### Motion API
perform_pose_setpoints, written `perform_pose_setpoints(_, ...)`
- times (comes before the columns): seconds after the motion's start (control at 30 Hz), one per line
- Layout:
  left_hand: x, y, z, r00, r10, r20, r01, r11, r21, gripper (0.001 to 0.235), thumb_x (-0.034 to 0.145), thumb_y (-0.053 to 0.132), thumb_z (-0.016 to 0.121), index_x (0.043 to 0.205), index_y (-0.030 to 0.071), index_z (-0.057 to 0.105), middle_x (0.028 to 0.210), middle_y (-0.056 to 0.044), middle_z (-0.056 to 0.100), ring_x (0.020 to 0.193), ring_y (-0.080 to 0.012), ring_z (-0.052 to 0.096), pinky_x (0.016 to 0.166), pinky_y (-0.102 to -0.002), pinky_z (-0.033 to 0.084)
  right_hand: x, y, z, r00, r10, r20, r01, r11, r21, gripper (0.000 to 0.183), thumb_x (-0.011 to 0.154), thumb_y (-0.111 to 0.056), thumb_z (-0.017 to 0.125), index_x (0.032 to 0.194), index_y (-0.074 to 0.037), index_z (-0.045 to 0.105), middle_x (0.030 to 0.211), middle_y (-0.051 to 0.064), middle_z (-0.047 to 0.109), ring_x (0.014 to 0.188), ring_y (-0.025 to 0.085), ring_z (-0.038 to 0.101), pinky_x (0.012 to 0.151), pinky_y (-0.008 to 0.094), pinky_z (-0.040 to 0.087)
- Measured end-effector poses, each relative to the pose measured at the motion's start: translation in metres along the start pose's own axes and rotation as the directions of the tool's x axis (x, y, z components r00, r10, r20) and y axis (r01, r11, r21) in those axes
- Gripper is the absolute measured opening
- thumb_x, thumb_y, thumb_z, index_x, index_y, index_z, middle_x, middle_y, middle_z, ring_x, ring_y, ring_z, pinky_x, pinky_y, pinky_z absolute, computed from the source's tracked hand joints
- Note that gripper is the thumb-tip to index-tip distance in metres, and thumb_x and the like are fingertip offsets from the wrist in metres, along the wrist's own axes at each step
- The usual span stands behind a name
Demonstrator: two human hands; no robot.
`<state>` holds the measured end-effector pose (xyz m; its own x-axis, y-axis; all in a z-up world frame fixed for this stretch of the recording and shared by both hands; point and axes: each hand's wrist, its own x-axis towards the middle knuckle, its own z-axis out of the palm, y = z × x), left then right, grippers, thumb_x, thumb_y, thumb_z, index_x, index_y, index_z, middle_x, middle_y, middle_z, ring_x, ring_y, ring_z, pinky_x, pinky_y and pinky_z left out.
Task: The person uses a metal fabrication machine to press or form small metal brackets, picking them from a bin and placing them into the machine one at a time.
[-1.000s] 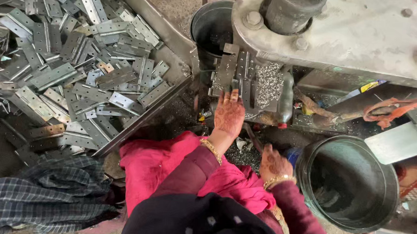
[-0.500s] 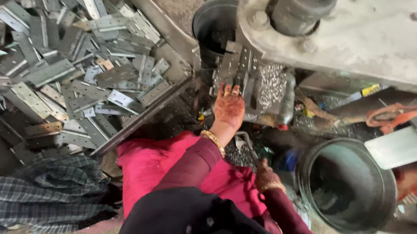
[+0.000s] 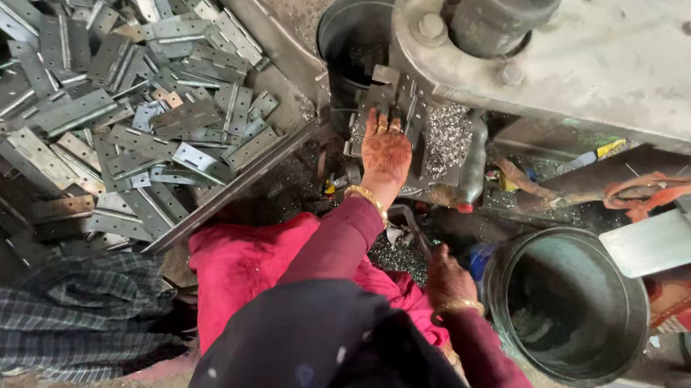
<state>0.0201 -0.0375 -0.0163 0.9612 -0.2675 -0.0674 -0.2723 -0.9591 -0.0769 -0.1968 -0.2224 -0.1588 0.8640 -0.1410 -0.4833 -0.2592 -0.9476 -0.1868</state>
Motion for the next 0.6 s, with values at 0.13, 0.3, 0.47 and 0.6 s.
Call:
perform_pose_setpoints(0.13, -0.002, 0.001, 0.002, 0.995, -0.012, -0.103, 0.001, 0.993, -0.115, 0.046, 0.101, 0.025, 0.034, 0.134, 0.01, 0.063, 0.159, -0.011, 0.041, 0.15, -0.0301, 0.03, 0.124, -0.053, 0.005, 0.003, -0.013, 0.034, 0.998, -0.063, 0.021, 0.059, 0.987, 0.152, 0.054, 0.1, -0.024, 0.042, 0.148, -0.003, 0.032, 0.118, 0.027, 0.068, 0.101, 0.046, 0.071, 0.086, 0.054, 0.057)
perform_pose_setpoints(0.3, -0.007, -0.004, -0.019, 0.999, 0.035, 0.001, -0.035, 0.999, -0.036, 0.049, 0.104, 0.025, 0.033, 0.142, 0.009, 0.059, 0.161, -0.009, 0.04, 0.153, -0.0315, 0.028, 0.126, -0.054, 0.002, 0.003, 0.001, 0.013, 0.999, 0.018, 0.034, -0.018, 1.0, 0.013, 0.053, 0.099, -0.023, 0.043, 0.147, -0.004, 0.035, 0.118, 0.026, 0.068, 0.101, 0.045, 0.071, 0.085, 0.054, 0.057)
perform_pose_setpoints(0.47, 0.012, 0.002, -0.038, 0.998, -0.047, -0.04, 0.045, 0.998, -0.032, 0.048, 0.104, 0.023, 0.032, 0.143, 0.009, 0.057, 0.162, -0.006, 0.038, 0.153, -0.0284, 0.027, 0.124, -0.056, 0.002, 0.015, -0.008, 0.031, 0.999, -0.033, -0.008, 0.034, 0.992, 0.121, 0.052, 0.098, -0.023, 0.044, 0.146, -0.005, 0.038, 0.119, 0.025, 0.068, 0.1, 0.044, 0.071, 0.085, 0.054, 0.057)
perform_pose_setpoints(0.6, 0.008, -0.008, -0.043, 0.999, -0.023, 0.037, 0.025, 0.998, -0.053, 0.045, 0.101, 0.024, 0.035, 0.135, 0.013, 0.061, 0.161, -0.003, 0.038, 0.153, -0.0281, 0.025, 0.124, -0.055, 0.0, 0.01, -0.012, 0.035, 0.998, -0.052, 0.032, 0.044, 0.98, 0.196, 0.051, 0.097, -0.023, 0.045, 0.145, -0.006, 0.04, 0.119, 0.024, 0.069, 0.1, 0.044, 0.071, 0.084, 0.053, 0.057)
